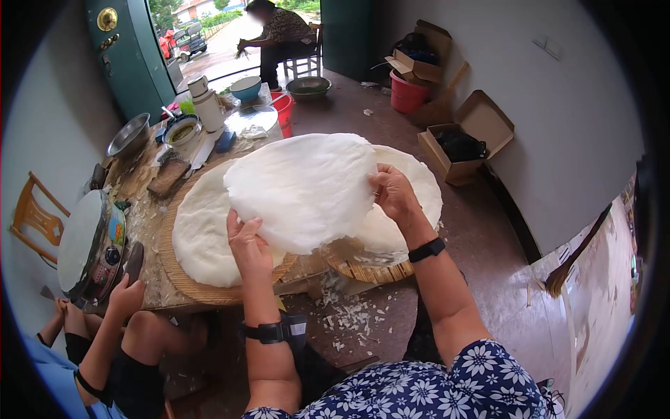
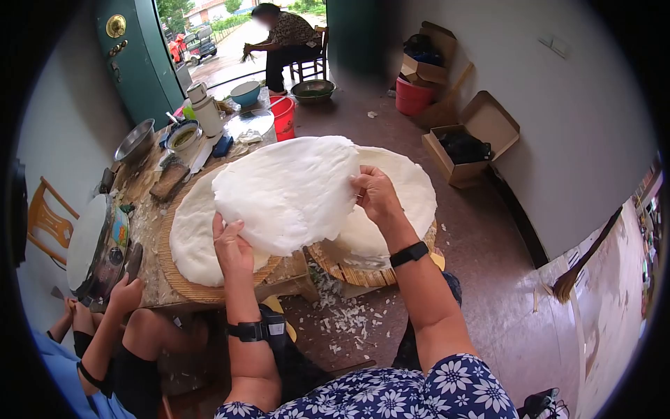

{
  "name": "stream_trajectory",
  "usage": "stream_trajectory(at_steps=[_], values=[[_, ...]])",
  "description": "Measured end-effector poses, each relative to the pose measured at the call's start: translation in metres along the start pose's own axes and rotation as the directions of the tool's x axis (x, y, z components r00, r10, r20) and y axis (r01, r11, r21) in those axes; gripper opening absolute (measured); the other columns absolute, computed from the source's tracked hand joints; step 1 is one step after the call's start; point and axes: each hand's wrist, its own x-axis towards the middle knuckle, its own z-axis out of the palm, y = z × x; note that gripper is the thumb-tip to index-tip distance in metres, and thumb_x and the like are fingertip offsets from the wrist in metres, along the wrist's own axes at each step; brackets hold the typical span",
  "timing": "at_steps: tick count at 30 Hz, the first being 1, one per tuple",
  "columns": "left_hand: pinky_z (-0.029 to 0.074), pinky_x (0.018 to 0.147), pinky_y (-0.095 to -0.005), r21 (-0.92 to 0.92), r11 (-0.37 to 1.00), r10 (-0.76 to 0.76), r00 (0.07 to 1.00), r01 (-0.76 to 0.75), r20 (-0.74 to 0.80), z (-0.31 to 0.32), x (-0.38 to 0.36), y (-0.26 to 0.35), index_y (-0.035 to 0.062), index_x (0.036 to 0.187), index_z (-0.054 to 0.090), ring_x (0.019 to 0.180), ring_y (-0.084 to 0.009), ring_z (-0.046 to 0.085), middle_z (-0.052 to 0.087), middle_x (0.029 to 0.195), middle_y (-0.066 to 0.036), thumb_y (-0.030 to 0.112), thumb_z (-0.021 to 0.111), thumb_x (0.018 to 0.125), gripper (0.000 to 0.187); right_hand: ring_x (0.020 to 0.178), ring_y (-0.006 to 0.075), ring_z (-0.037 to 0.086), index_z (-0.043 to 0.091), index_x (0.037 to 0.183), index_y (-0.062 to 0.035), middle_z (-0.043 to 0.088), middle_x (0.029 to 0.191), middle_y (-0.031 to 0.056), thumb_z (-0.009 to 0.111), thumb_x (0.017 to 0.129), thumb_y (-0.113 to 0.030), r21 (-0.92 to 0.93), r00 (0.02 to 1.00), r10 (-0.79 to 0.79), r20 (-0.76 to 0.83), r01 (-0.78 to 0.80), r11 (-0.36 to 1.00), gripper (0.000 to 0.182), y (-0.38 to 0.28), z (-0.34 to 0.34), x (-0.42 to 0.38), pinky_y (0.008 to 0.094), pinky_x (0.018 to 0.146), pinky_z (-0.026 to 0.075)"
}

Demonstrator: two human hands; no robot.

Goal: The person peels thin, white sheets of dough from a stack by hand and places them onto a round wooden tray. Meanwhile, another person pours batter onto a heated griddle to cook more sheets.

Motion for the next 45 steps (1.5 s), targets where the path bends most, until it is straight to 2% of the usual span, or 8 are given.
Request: stream_trajectory(at_steps=[9,12,17,23,28,35,41,45], values=[[0.045,0.092,-0.0349,-0.052,0.991,-0.11,0.974,0.122,0.197,0.069,-0.044,-0.103,0.004,0.124,0.047,0.106,-0.0205,0.055,0.057,0.114,-0.009,-0.008,0.054,0.072,0.053,0.077,0.0184,0.06,0.05,0.101,-0.0021,0.058,0.088,0.0086,0.057,0.078,0.005,0.031,0.937,-0.125,-0.326,0.143,0.989,0.025,-0.056,-0.125,-0.032,0.0324,0.075,0.053],[0.047,0.071,-0.025,0.067,0.932,-0.361,0.926,0.356,0.113,0.064,-0.052,-0.134,0.0073,0.111,0.053,0.085,-0.0122,0.058,0.061,0.101,-0.003,-0.006,0.054,0.075,0.038,0.076,0.0187,0.059,0.05,0.102,-0.0014,0.058,0.087,0.0088,0.057,0.077,0.005,0.013,0.91,-0.111,-0.399,0.127,0.992,0.026,-0.044,-0.169,-0.025,0.0326,0.072,0.053],[0.053,0.069,-0.0348,0.274,0.815,-0.508,0.857,0.51,-0.082,0.045,-0.051,-0.163,0.0082,0.115,0.05,0.086,-0.0201,0.063,0.061,0.103,-0.008,-0.002,0.054,0.081,0.036,0.067,0.016,0.057,0.052,0.102,-0.0022,0.059,0.083,0.0063,0.059,0.076,0.004,-0.036,0.895,-0.05,-0.444,0.038,0.999,0.028,-0.011,-0.218,-0.004,0.03,0.063,0.052],[0.052,0.06,-0.03,0.273,0.773,-0.559,0.819,0.572,-0.134,0.044,-0.048,-0.156,0.0075,0.102,0.055,0.073,-0.0181,0.063,0.061,0.089,-0.006,0.012,0.056,0.085,0.018,0.063,0.014,0.056,0.058,0.098,-0.0031,0.059,0.077,0.0054,0.061,0.071,0.001,-0.35,0.794,-0.138,-0.592,-0.1,0.931,0.027,-0.019,-0.205,-0.002,0.0284,0.058,0.048],[0.049,0.051,-0.0255,0.39,0.705,-0.578,0.799,0.592,-0.167,0.043,-0.047,-0.155,0.0082,0.089,0.058,0.055,-0.0138,0.059,0.058,0.068,-0.003,0.016,0.059,0.084,0.01,0.082,0.022,0.065,0.065,0.095,-0.0029,0.068,0.091,0.0109,0.066,0.066,-0.009,-0.711,0.714,-0.377,-0.59,-0.238,0.661,0.029,-0.012,-0.214,0.004,0.0311,0.073,0.05],[0.048,0.05,-0.0243,0.469,0.653,-0.591,0.787,0.595,-0.177,0.042,-0.046,-0.15,0.0076,0.086,0.059,0.052,-0.0118,0.056,0.057,0.066,-0.002,0.014,0.059,0.083,0.007,0.084,0.0235,0.065,0.064,0.094,-0.0036,0.068,0.091,0.012,0.066,0.067,-0.013,-0.793,0.758,-0.381,-0.529,-0.282,0.54,0.029,-0.017,-0.21,-0.003,0.032,0.077,0.05],[0.049,0.053,-0.0254,0.413,0.718,-0.585,0.807,0.56,-0.077,0.046,-0.044,-0.141,0.0056,0.086,0.059,0.055,-0.0135,0.057,0.058,0.068,-0.003,0.013,0.059,0.084,0.007,0.065,0.0157,0.062,0.064,0.092,-0.0036,0.066,0.082,0.0071,0.065,0.07,-0.006,-0.575,0.772,-0.208,-0.601,-0.237,0.783,0.022,-0.03,-0.206,-0.004,0.028,0.059,0.05],[0.05,0.056,-0.0286,0.512,0.653,-0.618,0.784,0.557,-0.064,0.04,-0.041,-0.145,0.0068,0.089,0.057,0.058,-0.0154,0.058,0.059,0.07,-0.005,0.016,0.059,0.084,0.01,0.061,0.014,0.06,0.064,0.092,-0.0047,0.065,0.08,0.0056,0.065,0.07,-0.005,-0.551,0.771,-0.182,-0.611,-0.248,0.797,0.021,-0.033,-0.208,-0.006,0.0268,0.053,0.049]])
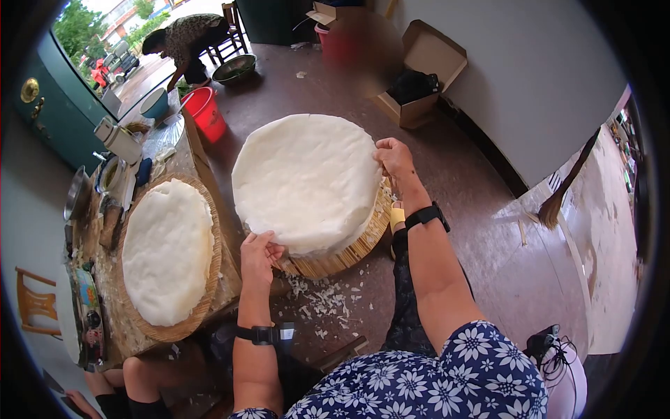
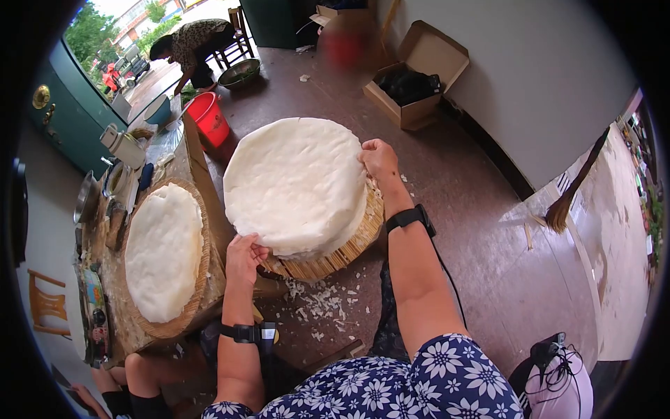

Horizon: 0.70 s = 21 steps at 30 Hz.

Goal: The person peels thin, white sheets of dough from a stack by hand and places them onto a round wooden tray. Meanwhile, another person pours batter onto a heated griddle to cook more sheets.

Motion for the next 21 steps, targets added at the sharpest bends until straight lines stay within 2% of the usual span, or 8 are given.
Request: stream_trajectory(at_steps=[2,12,14,16,17,19,20,21], values=[[0.049,0.054,-0.0259,0.148,0.989,-0.018,0.999,0.026,-0.051,0.002,0.0,-0.001,0.007,0.089,0.058,0.057,-0.0131,0.058,0.06,0.071,-0.004,0.015,0.06,0.083,0.01,0.066,0.0159,0.062,0.064,0.091,-0.0036,0.066,0.081,0.0071,0.065,0.069,-0.005,-0.057,1.0,0.0,-0.007,0.0,0.998,0.022,0.0,0.0,-0.001,0.0279,0.059,0.05],[0.043,0.049,-0.0213,0.306,0.949,0.119,0.987,-0.08,-0.11,0.004,0.0,-0.008,0.005,0.096,0.053,0.054,-0.008,0.052,0.058,0.077,-0.003,0.011,0.068,0.078,0.024,0.086,0.025,0.065,0.065,0.099,-0.0063,0.068,0.093,0.0106,0.063,0.072,-0.02,-0.441,0.974,-0.226,-0.012,0.198,0.875,0.03,0.006,0.001,0.0,0.0332,0.079,0.049],[0.043,0.05,-0.0222,0.328,0.943,0.118,0.982,-0.064,-0.15,0.008,-0.004,-0.008,0.002,0.104,0.051,0.059,-0.0093,0.053,0.058,0.084,-0.004,0.011,0.071,0.075,0.037,0.091,0.0254,0.064,0.064,0.103,-0.0066,0.067,0.098,0.0122,0.064,0.074,-0.025,-0.468,0.981,-0.195,0.012,0.178,0.866,0.035,-0.001,0.001,-0.007,0.0336,0.082,0.048],[0.05,0.067,-0.0298,0.445,0.877,0.305,0.925,-0.18,-0.226,0.012,-0.007,-0.011,0.0032,0.118,0.049,0.083,-0.0172,0.059,0.055,0.102,-0.009,0.009,0.068,0.077,0.045,0.096,0.0269,0.063,0.062,0.107,-0.0062,0.066,0.102,0.0139,0.065,0.074,-0.027,-0.491,0.981,-0.178,0.082,0.195,0.849,0.039,-0.014,0.003,-0.021,0.0353,0.083,0.048],[0.05,0.067,-0.0298,0.443,0.878,0.304,0.925,-0.179,-0.228,0.014,-0.007,-0.012,0.0032,0.118,0.049,0.083,-0.0172,0.059,0.055,0.102,-0.009,0.009,0.068,0.077,0.045,0.096,0.0269,0.063,0.062,0.107,-0.0062,0.066,0.102,0.0139,0.065,0.074,-0.027,-0.493,0.98,-0.178,0.084,0.196,0.848,0.039,-0.016,0.004,-0.024,0.0353,0.083,0.048],[0.044,0.09,-0.036,0.806,0.453,0.773,0.619,-0.38,-0.143,0.018,-0.009,-0.013,0.0022,0.123,0.048,0.106,-0.03,0.054,0.057,0.106,-0.017,0.009,0.07,0.071,0.057,0.097,0.0293,0.062,0.06,0.11,-0.005,0.065,0.104,0.0155,0.066,0.074,-0.03,-0.624,0.972,-0.204,0.119,0.233,0.746,0.043,-0.019,0.007,-0.028,0.0372,0.084,0.048],[0.044,0.09,-0.036,0.806,0.455,0.772,0.619,-0.379,-0.145,0.016,-0.011,-0.011,0.0022,0.123,0.048,0.106,-0.03,0.054,0.057,0.106,-0.017,0.009,0.07,0.071,0.057,0.097,0.0293,0.062,0.06,0.11,-0.005,0.065,0.104,0.0155,0.066,0.074,-0.03,-0.625,0.972,-0.204,0.12,0.233,0.745,0.043,-0.02,0.007,-0.029,0.0372,0.084,0.048],[0.038,0.097,-0.0391,0.855,0.319,0.773,0.635,-0.408,0.015,0.015,-0.014,-0.007,0.0059,0.122,0.051,0.112,-0.0327,0.05,0.057,0.11,-0.017,0.01,0.069,0.072,0.053,0.098,0.0304,0.062,0.059,0.111,-0.0046,0.065,0.106,0.0161,0.066,0.074,-0.029,-0.63,0.97,-0.208,0.124,0.239,0.739,0.045,-0.02,0.007,-0.03,0.0379,0.084,0.047]])
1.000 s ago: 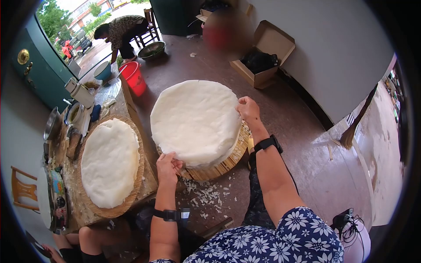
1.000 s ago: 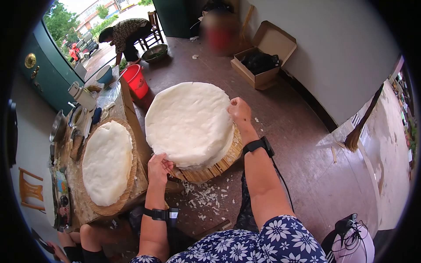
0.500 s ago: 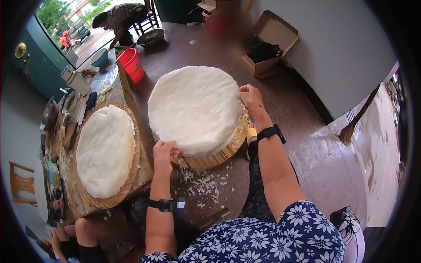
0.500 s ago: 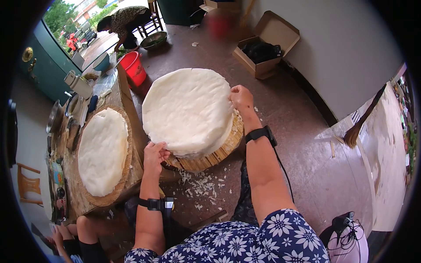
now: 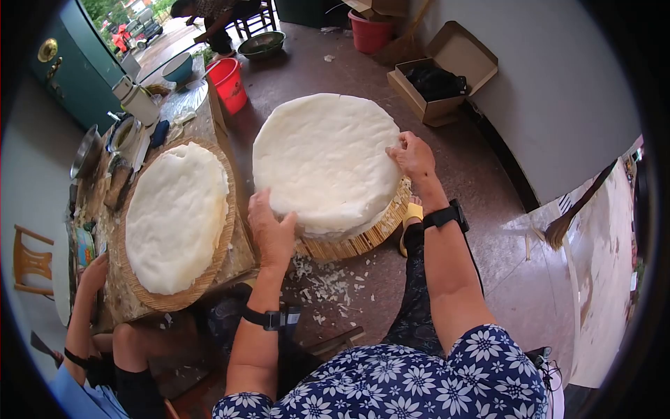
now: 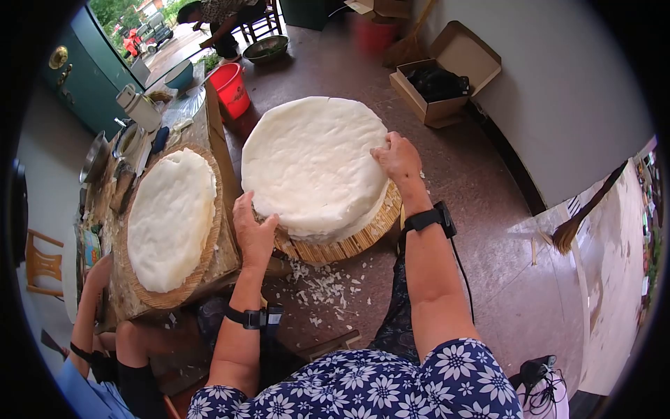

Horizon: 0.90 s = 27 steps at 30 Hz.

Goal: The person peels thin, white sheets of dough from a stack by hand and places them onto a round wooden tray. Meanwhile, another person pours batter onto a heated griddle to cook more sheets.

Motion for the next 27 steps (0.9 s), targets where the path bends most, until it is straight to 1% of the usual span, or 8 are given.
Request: stream_trajectory(at_steps=[1,2,4,5,7,14,16,27], values=[[0.032,0.103,-0.0421,0.068,0.989,0.123,0.987,-0.131,0.102,-0.004,0.0,0.002,0.0096,0.12,0.054,0.118,-0.0354,0.045,0.057,0.113,-0.017,0.011,0.068,0.073,0.049,0.099,0.0315,0.061,0.059,0.112,-0.0043,0.064,0.107,0.0167,0.066,0.074,-0.029,-0.006,1.0,-0.005,0.001,0.006,1.0,0.047,0.0,0.0,-0.001,0.0386,0.085,0.047],[0.032,0.103,-0.0421,0.069,0.989,0.121,0.987,-0.129,0.104,-0.006,0.0,0.005,0.0096,0.12,0.054,0.118,-0.0354,0.045,0.057,0.113,-0.017,0.011,0.068,0.073,0.049,0.099,0.0315,0.061,0.059,0.112,-0.0043,0.064,0.107,0.0167,0.066,0.074,-0.029,-0.008,1.0,-0.004,0.003,0.004,1.0,0.047,0.001,0.002,0.0,0.0386,0.085,0.047],[0.033,0.102,-0.0462,0.009,0.901,0.416,0.868,-0.434,0.272,-0.007,-0.004,0.01,0.0148,0.113,0.06,0.118,-0.0335,0.047,0.058,0.117,-0.009,0.013,0.064,0.078,0.036,0.1,0.0319,0.061,0.058,0.114,-0.0042,0.063,0.109,0.0178,0.067,0.073,-0.029,0.01,0.999,-0.034,0.005,0.034,0.999,0.049,0.005,0.003,0.003,0.0383,0.086,0.047],[0.033,0.102,-0.0462,0.009,0.902,0.413,0.869,-0.431,0.272,-0.005,-0.007,0.011,0.0148,0.113,0.06,0.118,-0.0335,0.047,0.058,0.117,-0.009,0.013,0.064,0.078,0.036,0.1,0.0319,0.061,0.058,0.114,-0.0042,0.063,0.109,0.0178,0.067,0.073,-0.029,0.008,0.999,-0.034,0.007,0.034,0.999,0.049,0.007,0.004,0.003,0.0383,0.086,0.047],[0.032,0.102,-0.0493,-0.008,0.833,0.507,0.757,-0.554,0.412,-0.002,-0.013,0.011,0.0163,0.108,0.062,0.118,-0.0307,0.047,0.059,0.115,-0.004,0.012,0.062,0.08,0.029,0.1,0.0318,0.061,0.058,0.115,-0.0044,0.063,0.109,0.0183,0.067,0.072,-0.029,0.065,0.999,-0.03,0.02,0.029,0.997,0.05,0.008,0.005,0.002,0.0383,0.087,0.047],[0.03,0.104,-0.0466,0.012,0.828,0.504,0.755,-0.56,0.42,-0.001,-0.015,0.011,0.0177,0.109,0.061,0.117,-0.0297,0.048,0.058,0.112,-0.003,0.013,0.059,0.083,0.027,0.102,0.032,0.06,0.058,0.116,-0.004,0.062,0.11,0.0185,0.067,0.073,-0.028,-0.032,0.999,-0.042,0.016,0.043,0.999,0.05,0.003,0.003,-0.002,0.0386,0.087,0.047],[0.033,0.1,-0.0506,0.012,0.817,0.531,0.761,-0.576,0.373,0.002,-0.016,0.01,0.0165,0.103,0.062,0.113,-0.0301,0.05,0.06,0.107,-0.004,0.011,0.061,0.079,0.025,0.103,0.0324,0.06,0.058,0.116,-0.0041,0.062,0.111,0.0188,0.067,0.073,-0.028,-0.02,0.999,-0.046,0.015,0.046,0.999,0.05,0.004,0.004,-0.001,0.0389,0.088,0.046],[0.033,0.101,-0.0491,0.034,0.8,0.535,0.739,-0.599,0.41,-0.001,-0.016,0.014,0.0177,0.109,0.061,0.116,-0.0308,0.048,0.057,0.112,-0.004,0.009,0.06,0.079,0.031,0.101,0.0332,0.06,0.058,0.115,-0.007,0.062,0.108,0.0179,0.067,0.073,-0.029,-0.11,0.994,-0.111,-0.007,0.109,0.988,0.048,0.001,0.006,-0.005,0.041,0.086,0.047]])
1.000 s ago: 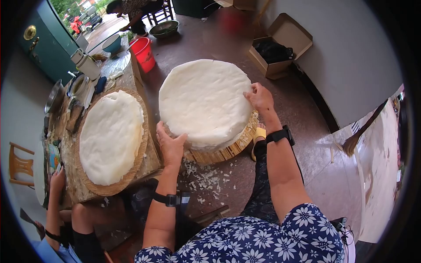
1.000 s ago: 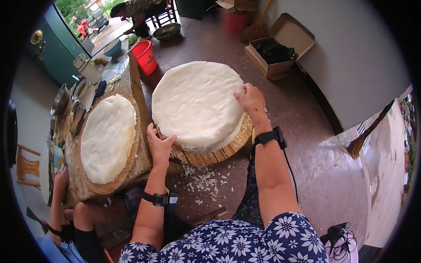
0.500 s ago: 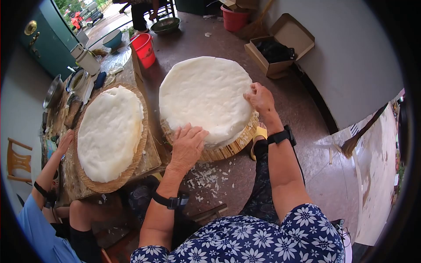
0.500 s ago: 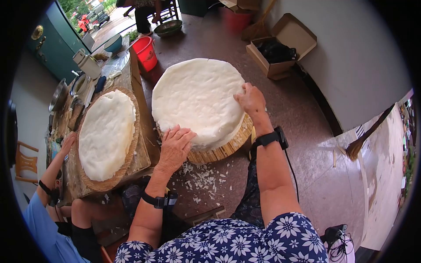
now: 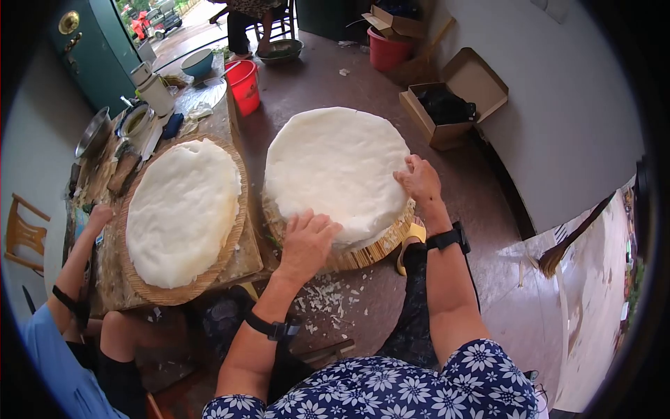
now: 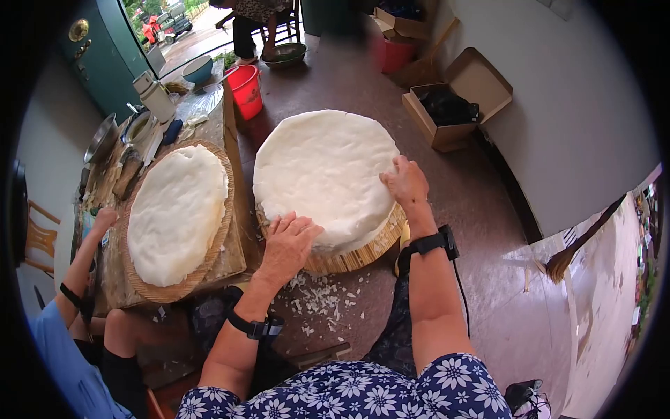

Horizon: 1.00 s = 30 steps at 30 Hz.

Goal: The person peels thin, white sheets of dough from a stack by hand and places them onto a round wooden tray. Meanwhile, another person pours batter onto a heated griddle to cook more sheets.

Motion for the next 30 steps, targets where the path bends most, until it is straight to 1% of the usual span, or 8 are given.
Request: stream_trajectory(at_steps=[8,10,13,16,20,22,25,30], values=[[0.033,0.101,-0.0495,0.009,1.0,0.001,1.0,-0.001,0.017,-0.003,-0.004,0.001,0.0166,0.109,0.061,0.115,-0.0306,0.048,0.056,0.113,-0.004,0.007,0.06,0.078,0.032,0.101,0.0329,0.059,0.061,0.111,-0.0085,0.061,0.108,0.0166,0.066,0.076,-0.03,-0.099,0.999,0.028,-0.02,-0.029,0.995,0.041,-0.01,0.0,0.0,0.0431,0.086,0.047],[0.033,0.102,-0.049,0.003,1.0,0.018,1.0,-0.018,0.02,-0.005,-0.006,0.0,0.0168,0.11,0.06,0.114,-0.0302,0.049,0.056,0.113,-0.005,0.007,0.06,0.079,0.033,0.101,0.0332,0.058,0.062,0.109,-0.0086,0.06,0.109,0.016,0.065,0.079,-0.025,-0.086,0.989,-0.092,-0.117,0.082,0.993,0.035,-0.01,0.005,-0.002,0.0438,0.087,0.046],[0.033,0.102,-0.0488,-0.011,1.0,0.003,1.0,-0.003,0.007,-0.004,-0.01,0.001,0.0164,0.111,0.059,0.115,-0.0307,0.048,0.056,0.113,-0.005,0.007,0.06,0.079,0.033,0.101,0.0335,0.058,0.061,0.11,-0.0082,0.061,0.109,0.0162,0.063,0.081,-0.019,-0.11,0.969,-0.195,-0.152,0.18,0.978,0.031,-0.021,0.009,-0.006,0.0442,0.087,0.046],[0.035,0.099,-0.0493,-0.044,0.999,-0.003,0.998,0.001,-0.058,-0.008,-0.012,0.004,0.0137,0.105,0.061,0.111,-0.0311,0.049,0.057,0.109,-0.006,0.008,0.057,0.078,0.028,0.101,0.034,0.057,0.06,0.111,-0.0071,0.061,0.107,0.0174,0.062,0.081,-0.015,-0.099,0.956,-0.282,-0.082,0.274,0.957,0.031,-0.039,0.013,-0.002,0.0437,0.087,0.046],[0.035,0.099,-0.0487,-0.072,0.997,-0.027,0.998,0.023,-0.063,-0.023,-0.016,0.005,0.0118,0.108,0.059,0.113,-0.0318,0.049,0.057,0.111,-0.007,0.009,0.057,0.078,0.03,0.101,0.0348,0.057,0.059,0.111,-0.006,0.061,0.106,0.0182,0.06,0.081,-0.014,-0.1,0.915,-0.4,-0.061,0.393,0.914,0.031,-0.068,0.019,0.02,0.043,0.086,0.046],[0.035,0.1,-0.0488,-0.125,0.99,-0.078,0.996,0.073,-0.041,-0.028,-0.02,0.003,0.0118,0.11,0.059,0.114,-0.0318,0.048,0.057,0.112,-0.008,0.01,0.057,0.08,0.031,0.101,0.0357,0.057,0.059,0.111,-0.0053,0.061,0.107,0.0183,0.059,0.081,-0.013,-0.08,0.862,-0.503,-0.066,0.498,0.864,0.031,-0.081,0.027,0.032,0.0427,0.085,0.047],[0.034,0.101,-0.0478,-0.169,0.98,-0.109,0.994,0.108,0.004,-0.036,-0.028,-0.002,0.0122,0.116,0.056,0.117,-0.0336,0.047,0.055,0.116,-0.009,0.009,0.059,0.08,0.036,0.101,0.0363,0.057,0.059,0.112,-0.0051,0.06,0.108,0.0187,0.058,0.082,-0.012,-0.033,0.86,-0.51,-0.029,0.509,0.86,0.031,-0.103,0.045,0.044,0.0432,0.085,0.047],[0.038,0.098,-0.0436,-0.301,0.949,-0.113,0.992,0.092,-0.052,-0.052,-0.037,-0.012,0.009,0.111,0.059,0.11,-0.0341,0.051,0.059,0.11,-0.011,0.007,0.058,0.08,0.031,0.102,0.0365,0.056,0.058,0.115,-0.0054,0.059,0.11,0.0188,0.057,0.082,-0.013,0.022,0.841,-0.541,-0.02,0.541,0.841,0.033,-0.132,0.08,0.056,0.0434,0.086,0.046]])
